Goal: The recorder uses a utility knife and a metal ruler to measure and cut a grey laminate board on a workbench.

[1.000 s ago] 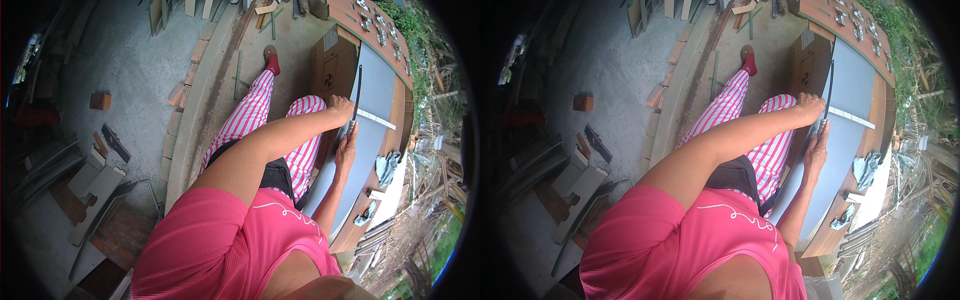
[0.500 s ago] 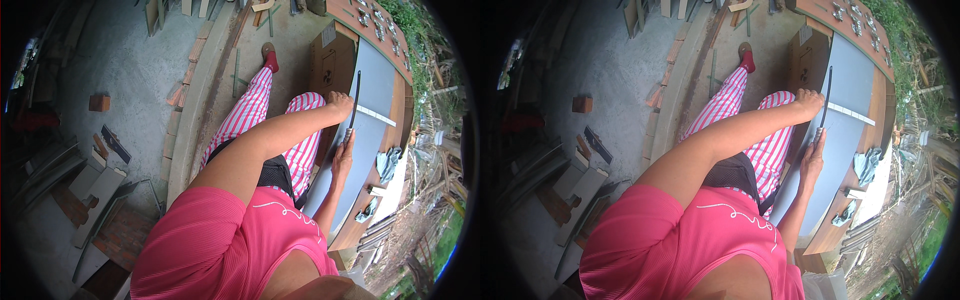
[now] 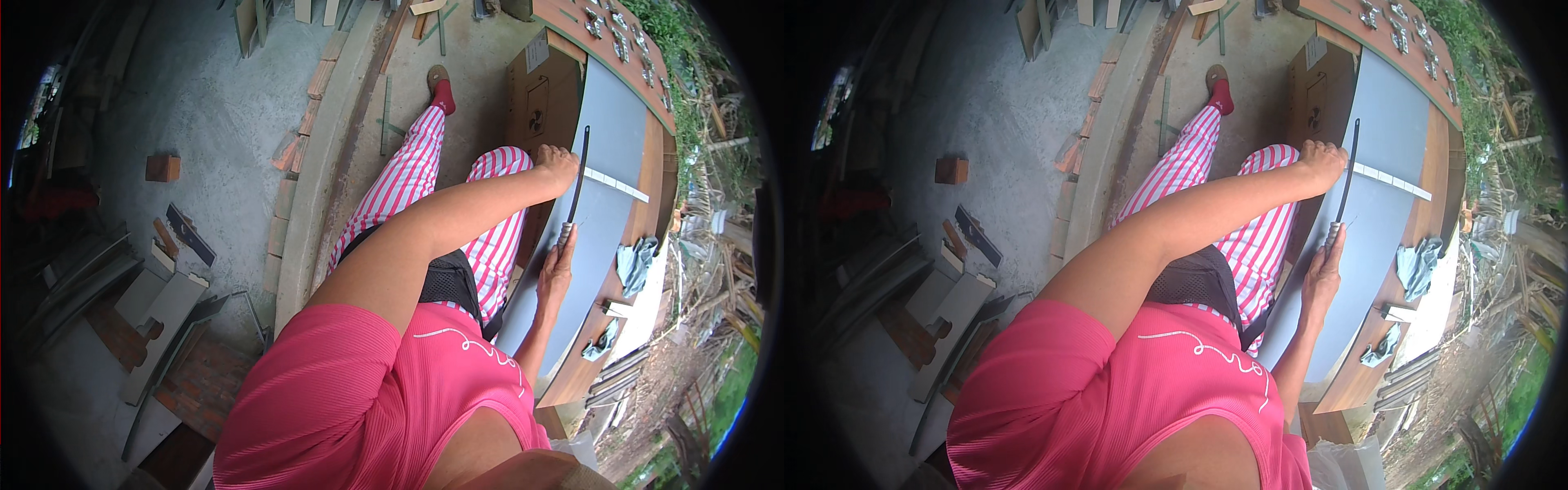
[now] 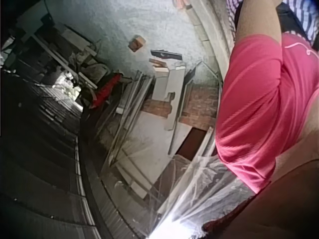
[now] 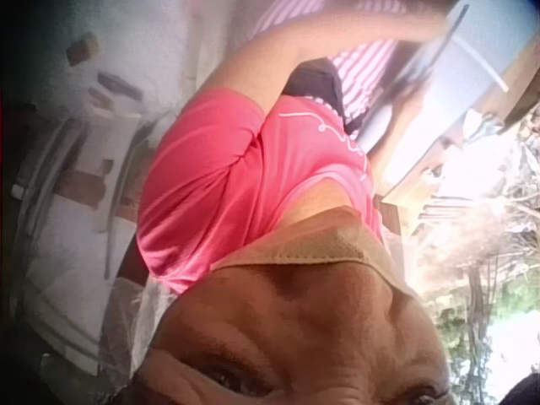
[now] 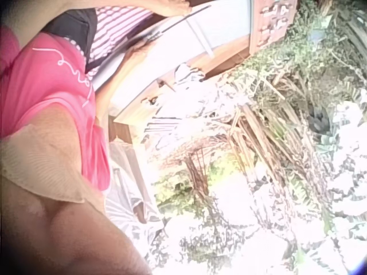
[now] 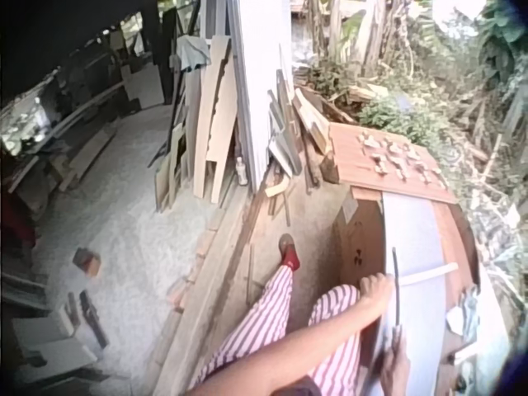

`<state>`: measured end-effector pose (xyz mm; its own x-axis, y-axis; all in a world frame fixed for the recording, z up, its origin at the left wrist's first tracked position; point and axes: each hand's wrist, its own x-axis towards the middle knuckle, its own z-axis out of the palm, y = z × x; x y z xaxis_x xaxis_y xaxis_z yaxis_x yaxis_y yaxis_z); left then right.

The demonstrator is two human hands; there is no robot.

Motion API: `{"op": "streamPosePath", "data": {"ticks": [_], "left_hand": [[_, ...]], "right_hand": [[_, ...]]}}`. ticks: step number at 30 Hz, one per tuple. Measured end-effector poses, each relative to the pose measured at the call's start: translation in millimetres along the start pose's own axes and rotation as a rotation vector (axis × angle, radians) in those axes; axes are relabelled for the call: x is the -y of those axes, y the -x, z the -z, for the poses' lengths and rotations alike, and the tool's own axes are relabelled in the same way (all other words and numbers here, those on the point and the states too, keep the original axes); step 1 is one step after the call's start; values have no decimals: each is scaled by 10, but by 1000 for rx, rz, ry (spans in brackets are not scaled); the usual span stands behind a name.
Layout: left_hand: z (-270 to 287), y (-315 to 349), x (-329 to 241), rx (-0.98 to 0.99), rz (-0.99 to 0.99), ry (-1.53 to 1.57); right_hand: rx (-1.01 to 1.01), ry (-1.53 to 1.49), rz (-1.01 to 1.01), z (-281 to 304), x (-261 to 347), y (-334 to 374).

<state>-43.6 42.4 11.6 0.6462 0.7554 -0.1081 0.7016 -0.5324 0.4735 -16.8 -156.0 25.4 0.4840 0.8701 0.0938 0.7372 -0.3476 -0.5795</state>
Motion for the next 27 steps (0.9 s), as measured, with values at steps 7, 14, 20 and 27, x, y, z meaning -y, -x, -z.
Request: {"op": "streamPosePath", "data": {"ticks": [7,14,20,27], "left_hand": [[-29,-14,3,28,10,-16],[-3,3,1,38,16,-35],[-8,-27,8,58,6,-14],[40,41,-20,-32,-17,-23]], "right_hand": [[65,-58,-119,-86,171,-442],[48,-33,-67,-48,176,-393],[13,-39,-38,-22,46,-133],[21,-57,-48,-78,183,-567]]}}
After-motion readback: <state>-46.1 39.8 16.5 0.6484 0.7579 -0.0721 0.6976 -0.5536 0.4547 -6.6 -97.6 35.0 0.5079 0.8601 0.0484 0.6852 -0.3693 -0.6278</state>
